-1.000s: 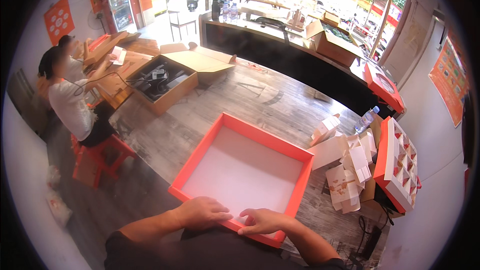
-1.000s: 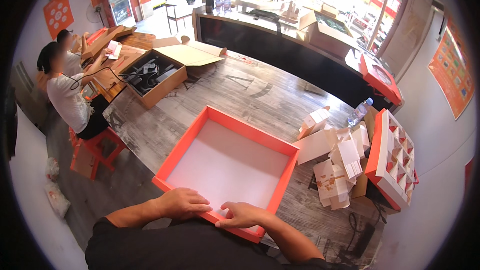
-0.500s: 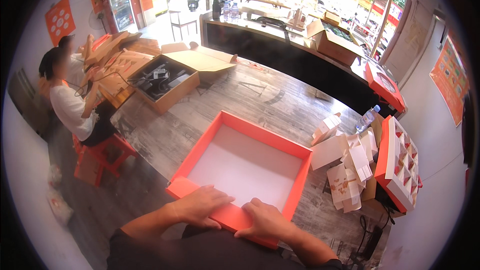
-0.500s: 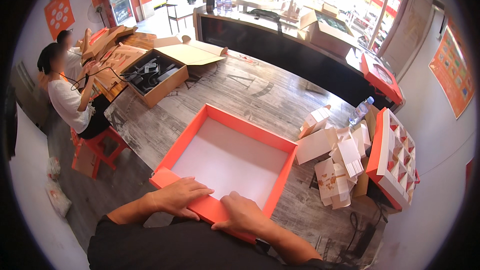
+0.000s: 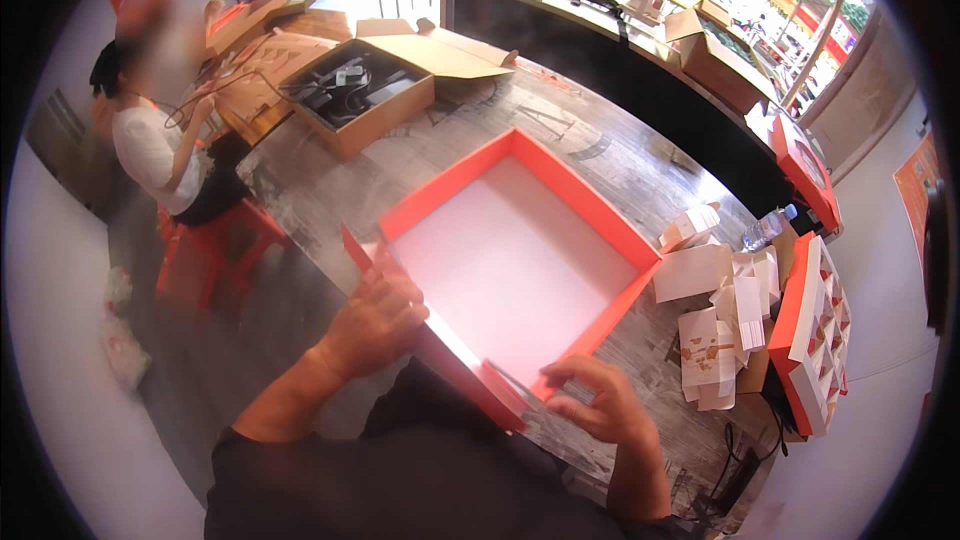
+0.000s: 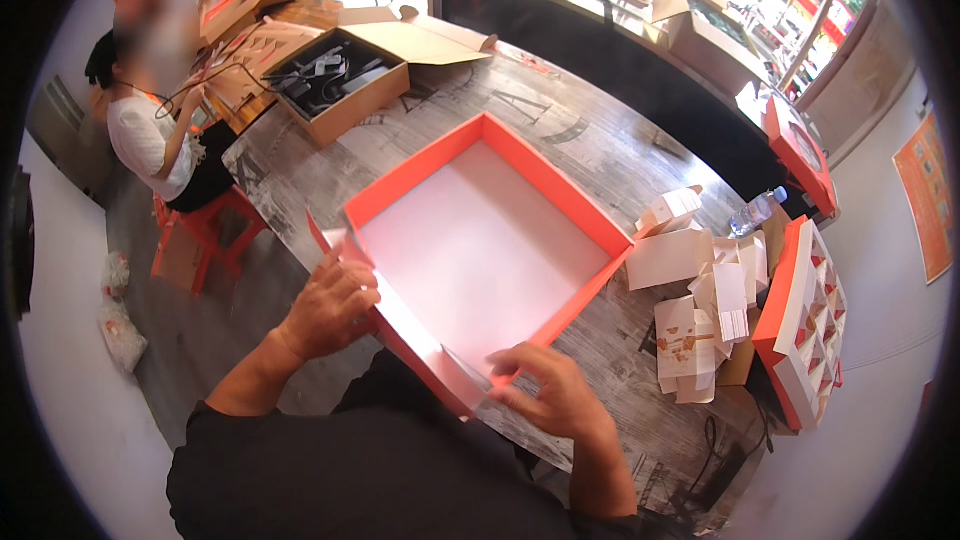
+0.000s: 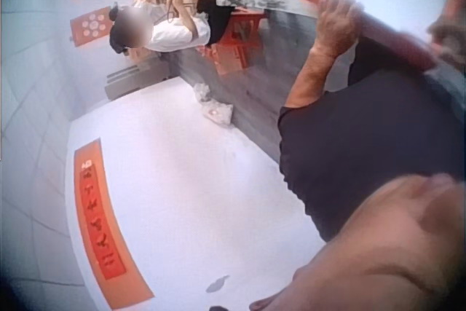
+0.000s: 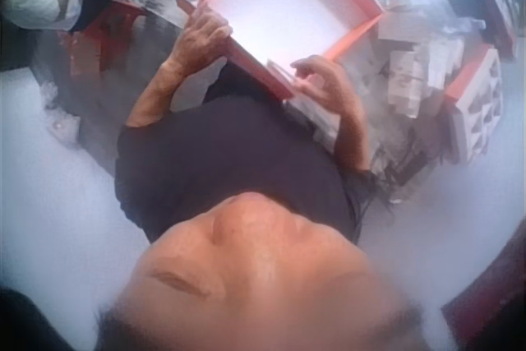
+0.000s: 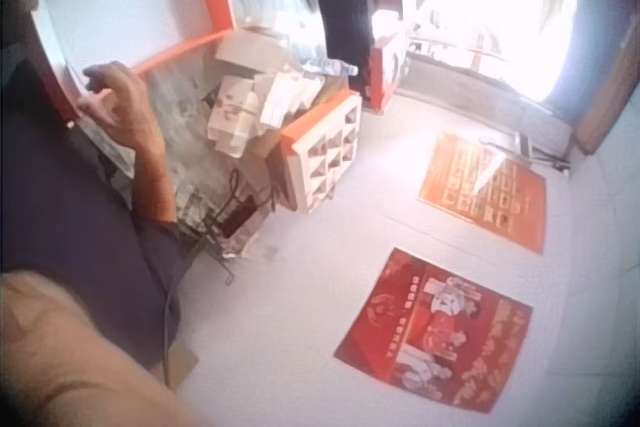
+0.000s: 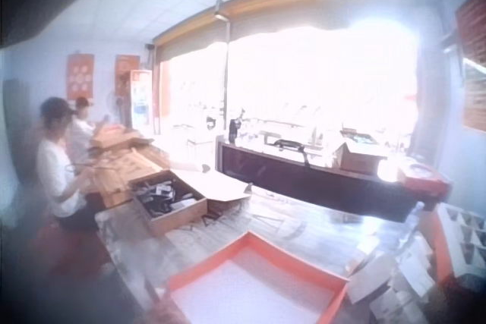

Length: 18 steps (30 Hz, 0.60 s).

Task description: The person handles small white cardboard boxes on a table and then unfolds a large red and white cardboard box, folding its sides and flaps by hand to form its shape.

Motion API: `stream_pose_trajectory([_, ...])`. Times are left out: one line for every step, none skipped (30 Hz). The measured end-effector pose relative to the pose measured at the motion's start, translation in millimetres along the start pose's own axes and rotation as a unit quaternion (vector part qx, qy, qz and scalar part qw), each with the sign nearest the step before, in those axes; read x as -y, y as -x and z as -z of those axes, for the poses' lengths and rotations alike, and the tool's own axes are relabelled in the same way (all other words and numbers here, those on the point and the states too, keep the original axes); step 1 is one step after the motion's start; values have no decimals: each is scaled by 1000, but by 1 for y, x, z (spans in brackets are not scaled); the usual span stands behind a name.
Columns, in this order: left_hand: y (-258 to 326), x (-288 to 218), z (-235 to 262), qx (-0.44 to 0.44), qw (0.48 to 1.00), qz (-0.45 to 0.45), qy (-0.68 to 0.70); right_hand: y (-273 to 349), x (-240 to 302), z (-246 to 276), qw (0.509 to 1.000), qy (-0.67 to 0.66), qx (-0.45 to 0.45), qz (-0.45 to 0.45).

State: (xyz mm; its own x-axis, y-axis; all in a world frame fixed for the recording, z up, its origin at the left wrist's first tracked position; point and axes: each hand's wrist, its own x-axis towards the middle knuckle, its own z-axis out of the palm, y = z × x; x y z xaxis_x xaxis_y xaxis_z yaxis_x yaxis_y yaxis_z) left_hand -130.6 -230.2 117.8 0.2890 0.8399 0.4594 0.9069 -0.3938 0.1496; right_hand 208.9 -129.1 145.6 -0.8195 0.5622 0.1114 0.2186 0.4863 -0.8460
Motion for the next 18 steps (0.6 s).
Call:
stream_pose_trajectory([2,7,-4,-16,1000,10,-7,3,-11,2,999,29,-39,19])
stream_pose_trajectory([8,15,-6,-34,999,24,-18,2,-18,5,994,104,-35,26])
stream_pose_trajectory([17,22,-9,-35,998,49,-35,2,-23,5,987,153,-46,33])
stream_pose_trajectory([26,31,-12,-38,995,72,-54,-1,-27,3,977,203,-58,41])
stream_pose_trajectory([32,38,-14,-41,992,95,-72,-2,-32,1,964,252,-70,50])
stream_pose_trajectory([36,43,-15,-54,990,117,-51,-1,-39,-2,964,252,-69,42])
stream_pose_trajectory([41,48,-18,-61,989,130,-31,-3,-45,-6,963,254,-78,46])
stream_pose_trajectory([46,54,-22,-69,987,143,-10,-5,-49,-9,961,257,-87,48])
stream_pose_trajectory([52,59,-26,-76,985,156,10,-6,-51,-11,960,259,-97,51])
stream_pose_trajectory([59,63,-28,-73,983,166,24,-10,-51,-12,956,267,-109,51])
stream_pose_trajectory([65,67,-30,-70,981,177,37,-15,-50,-13,953,274,-122,51])
stream_pose_trajectory([73,72,-33,-67,979,186,51,-20,-50,-14,949,282,-135,50])
stream_pose_trajectory([84,80,-38,-67,974,200,79,-26,-50,-14,942,304,-136,50])
stream_pose_trajectory([96,88,-44,-66,969,213,108,-31,-52,-15,934,325,-137,50])
stream_pose_trajectory([107,95,-48,-65,962,226,136,-34,-54,-16,927,346,-139,49])
stream_pose_trajectory([114,100,-49,-50,960,230,149,-36,-60,-19,924,352,-138,54])
stream_pose_trajectory([120,104,-50,-36,958,234,163,-38,-69,-22,922,358,-137,58])
stream_pose_trajectory([120,104,-49,-23,955,240,175,-41,-76,-24,920,363,-135,65])
